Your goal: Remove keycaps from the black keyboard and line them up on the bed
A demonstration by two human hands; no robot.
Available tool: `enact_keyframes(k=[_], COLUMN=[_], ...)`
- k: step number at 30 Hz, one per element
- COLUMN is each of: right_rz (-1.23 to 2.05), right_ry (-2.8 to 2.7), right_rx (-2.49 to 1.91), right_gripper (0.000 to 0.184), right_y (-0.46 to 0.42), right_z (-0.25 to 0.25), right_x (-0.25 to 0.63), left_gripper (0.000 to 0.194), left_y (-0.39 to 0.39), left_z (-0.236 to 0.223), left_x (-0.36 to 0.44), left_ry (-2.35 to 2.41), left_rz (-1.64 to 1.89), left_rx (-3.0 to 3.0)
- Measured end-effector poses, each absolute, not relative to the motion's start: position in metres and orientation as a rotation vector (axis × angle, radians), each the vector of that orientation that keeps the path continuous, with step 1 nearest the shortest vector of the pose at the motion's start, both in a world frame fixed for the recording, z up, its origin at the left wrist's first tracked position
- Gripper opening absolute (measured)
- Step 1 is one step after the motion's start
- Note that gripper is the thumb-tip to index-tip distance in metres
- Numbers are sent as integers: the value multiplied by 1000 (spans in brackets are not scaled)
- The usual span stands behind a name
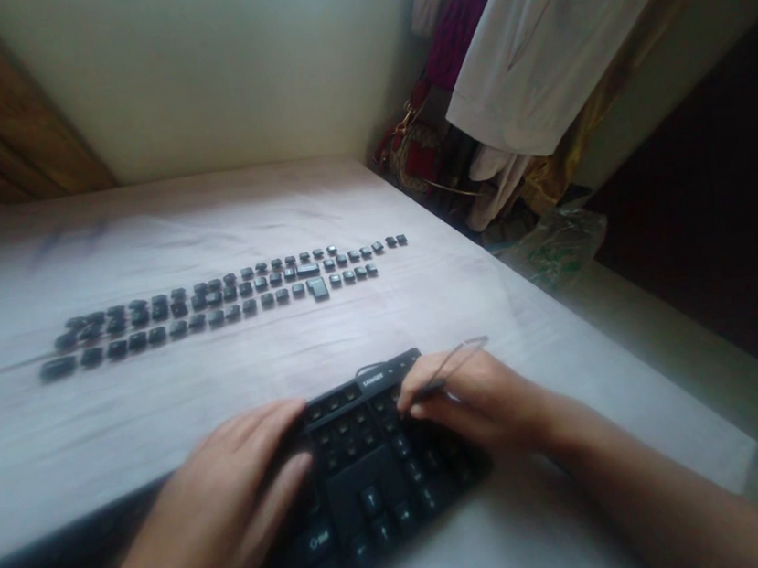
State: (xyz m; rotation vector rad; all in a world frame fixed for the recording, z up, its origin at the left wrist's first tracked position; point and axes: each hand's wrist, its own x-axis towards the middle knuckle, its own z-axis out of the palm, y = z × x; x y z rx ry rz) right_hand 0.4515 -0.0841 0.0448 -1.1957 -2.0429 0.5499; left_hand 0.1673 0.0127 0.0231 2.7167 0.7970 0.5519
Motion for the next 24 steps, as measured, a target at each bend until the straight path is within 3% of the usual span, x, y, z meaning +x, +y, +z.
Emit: enact_keyframes(k=[10, 19, 24], right_rz=[573, 990, 942], right_ry=[-1964, -1366, -1380], right_rx=[-1224, -1249, -1241], right_gripper=[12, 22, 22], right_y=[-85, -82, -82], right_z=[43, 32, 33], right_x=[452, 454, 450], left_gripper=[46, 45, 43], left_y=[11, 10, 10], left_z=[24, 26, 25], left_x=[169, 171, 170], left_ry=[814, 801, 813], left_rz=[528, 513, 493], left_rx=[2744, 2768, 2756])
